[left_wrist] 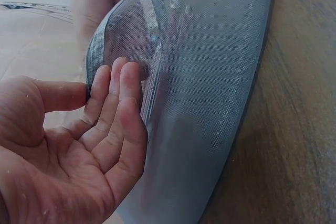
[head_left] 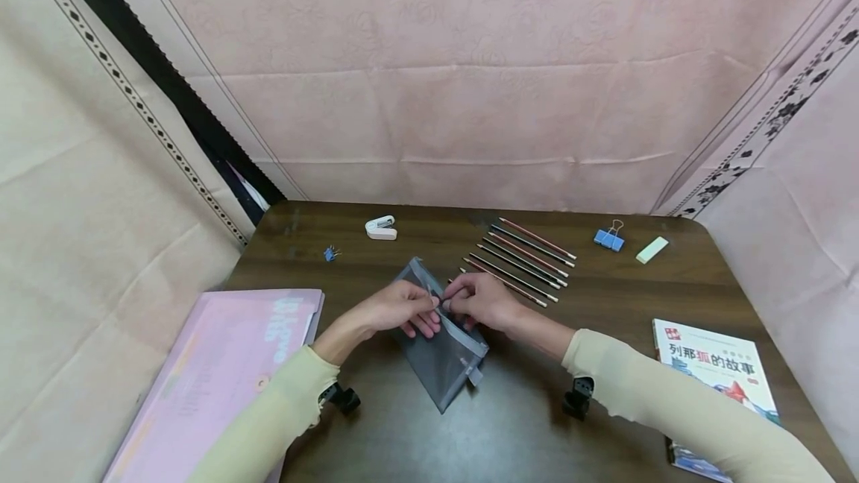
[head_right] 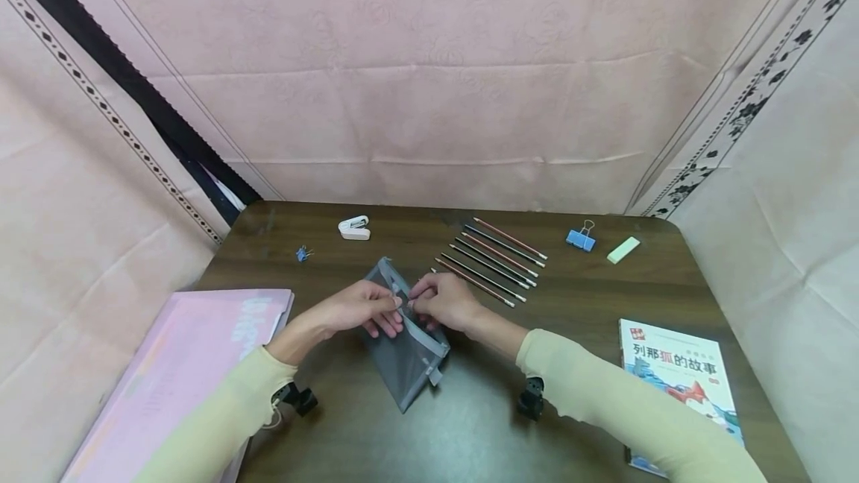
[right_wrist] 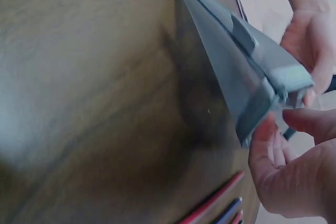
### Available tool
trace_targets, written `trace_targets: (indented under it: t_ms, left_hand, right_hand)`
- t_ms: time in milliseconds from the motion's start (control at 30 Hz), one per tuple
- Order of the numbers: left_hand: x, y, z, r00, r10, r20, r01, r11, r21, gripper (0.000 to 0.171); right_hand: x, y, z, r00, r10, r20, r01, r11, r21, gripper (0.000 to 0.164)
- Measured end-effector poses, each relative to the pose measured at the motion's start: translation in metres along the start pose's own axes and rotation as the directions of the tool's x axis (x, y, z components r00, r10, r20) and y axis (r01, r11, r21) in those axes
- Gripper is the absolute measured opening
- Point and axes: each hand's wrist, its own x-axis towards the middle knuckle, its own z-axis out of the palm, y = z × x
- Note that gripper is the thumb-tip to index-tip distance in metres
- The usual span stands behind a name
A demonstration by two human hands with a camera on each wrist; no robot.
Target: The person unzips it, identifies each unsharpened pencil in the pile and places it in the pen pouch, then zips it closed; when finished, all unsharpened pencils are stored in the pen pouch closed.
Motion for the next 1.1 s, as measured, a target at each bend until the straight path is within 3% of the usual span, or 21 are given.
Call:
trace_targets:
  t_ms: [133, 267, 467, 767, 933, 1100]
  left_hand:
    - [-0.001, -0.001, -0.001, 1.000, -0.004, 0.001, 0.004, 1.000, -0.003, 0.033]
    - [-0.001, -0.001, -0.002, 1.000, -0.007, 0.001, 0.007, 1.000, -0.006, 0.033]
    - [-0.003, -0.003, -0.004, 1.000, -0.010, -0.010, 0.010, 1.000, -0.003, 0.031]
    - [-0.004, -0.007, -0.005, 1.000, -0.011, -0.004, 0.011, 1.000, -0.011, 0.032]
    - [-0.003, -0.008, -0.005, 1.000, -0.010, 0.001, 0.010, 1.000, -0.013, 0.032]
    - [-0.002, -0.008, -0.004, 1.000, -0.013, 0.000, 0.013, 1.000, -0.015, 0.032]
  right_hand:
    - [0.001, -0.002, -0.013, 0.999, -0.022, -0.038, 0.024, 0.999, 0.043, 0.023]
    - [0.004, -0.005, -0.033, 0.992, -0.079, -0.102, 0.082, 0.996, 0.025, 0.022]
    - [0.017, -0.004, -0.072, 0.964, -0.168, -0.204, 0.155, 0.985, -0.074, 0.019]
    - [0.031, 0.005, -0.127, 0.926, -0.223, -0.305, 0.153, 0.959, -0.238, 0.024]
    - [0.039, 0.020, -0.152, 0.908, -0.253, -0.333, 0.132, 0.929, -0.347, 0.021]
    - [0.048, 0.042, -0.169, 0.902, -0.295, -0.316, 0.100, 0.854, -0.511, 0.018]
